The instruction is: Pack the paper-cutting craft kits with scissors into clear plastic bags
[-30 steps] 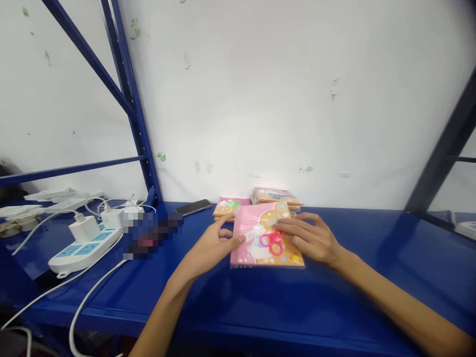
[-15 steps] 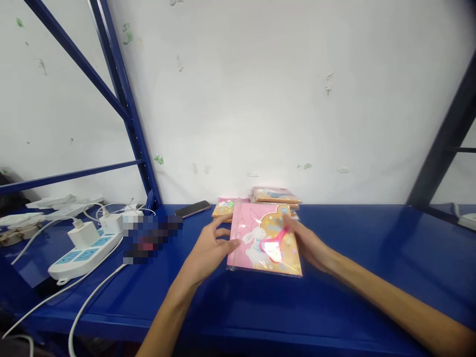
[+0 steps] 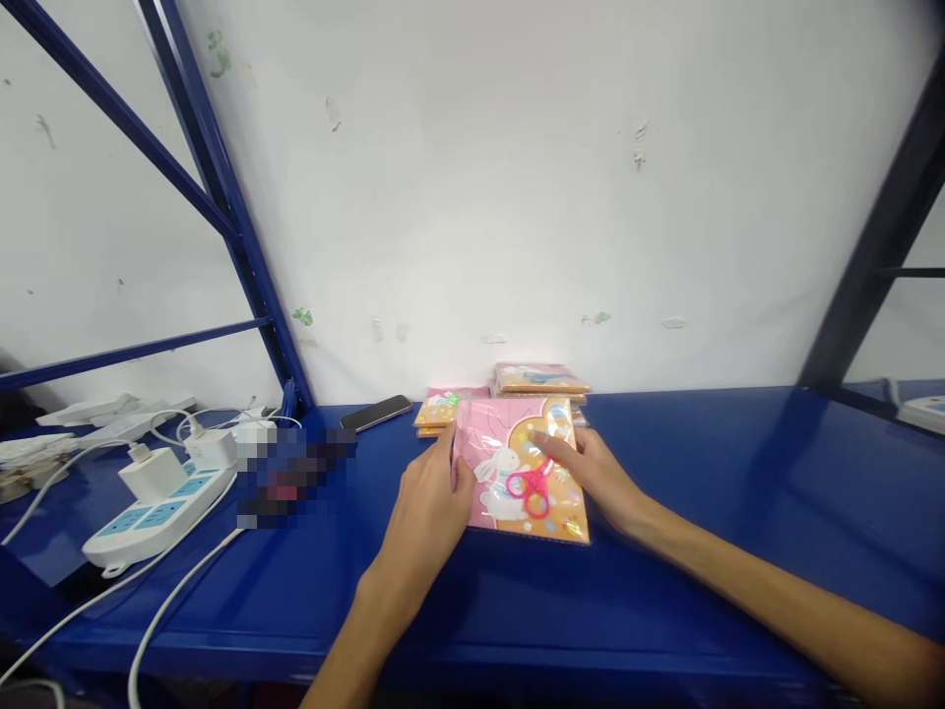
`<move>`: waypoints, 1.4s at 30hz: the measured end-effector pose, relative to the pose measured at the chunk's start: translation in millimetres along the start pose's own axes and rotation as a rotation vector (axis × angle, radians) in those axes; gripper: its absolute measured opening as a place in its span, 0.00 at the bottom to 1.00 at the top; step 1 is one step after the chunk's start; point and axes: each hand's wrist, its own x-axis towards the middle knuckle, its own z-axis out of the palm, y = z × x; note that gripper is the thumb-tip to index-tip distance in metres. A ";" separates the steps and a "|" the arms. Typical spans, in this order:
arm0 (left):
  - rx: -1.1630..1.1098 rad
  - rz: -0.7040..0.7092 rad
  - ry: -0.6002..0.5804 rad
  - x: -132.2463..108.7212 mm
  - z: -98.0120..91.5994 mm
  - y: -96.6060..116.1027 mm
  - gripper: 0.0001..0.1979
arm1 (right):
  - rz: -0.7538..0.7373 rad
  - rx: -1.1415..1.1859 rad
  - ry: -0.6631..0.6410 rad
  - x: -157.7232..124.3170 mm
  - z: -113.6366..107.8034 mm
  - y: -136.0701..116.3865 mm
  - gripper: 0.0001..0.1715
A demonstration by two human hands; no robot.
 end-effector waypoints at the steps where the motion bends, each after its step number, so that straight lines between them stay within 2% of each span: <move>1: 0.010 0.007 -0.004 0.3 0.7 -0.2 0.30 | -0.004 0.007 0.003 0.1 -0.3 0.1 0.28; 7: -0.036 0.067 -0.018 0.0 -4.4 1.5 0.33 | -0.010 0.051 0.009 1.6 -4.2 -0.4 0.26; 11: -0.109 0.051 -0.003 0.3 -11.7 -0.3 0.22 | 0.022 0.134 0.029 2.4 -6.2 -2.8 0.23; 17: -0.298 -0.074 -0.081 4.7 -17.6 -6.5 0.11 | 0.119 0.228 0.034 0.4 -5.4 -9.8 0.22; 23: -0.569 -0.172 -0.166 1.6 -22.6 3.6 0.19 | 0.159 0.266 0.038 -1.6 -2.7 -14.2 0.21; 28: -0.741 -0.306 -0.276 -0.6 -26.6 2.4 0.15 | 0.192 0.235 -0.021 1.8 -3.5 -12.2 0.23; 30: -0.795 -0.348 -0.294 0.9 -29.4 -1.8 0.17 | 0.187 0.190 -0.049 4.7 -6.7 -9.3 0.23; 33: -0.826 -0.404 -0.254 4.1 -36.9 -8.4 0.18 | 0.124 0.067 -0.067 10.5 -15.7 -3.9 0.19; 36: -0.825 -0.450 -0.172 7.4 -47.0 -14.1 0.12 | 0.059 -0.066 -0.046 17.7 -28.8 -0.8 0.19; 39: -0.827 -0.478 -0.111 10.1 -57.4 -18.2 0.07 | 0.080 -0.175 -0.032 24.5 -42.7 -3.3 0.20; 42: -0.820 -0.469 -0.084 12.2 -66.5 -21.7 0.08 | 0.140 -0.282 -0.064 29.2 -54.1 -9.8 0.20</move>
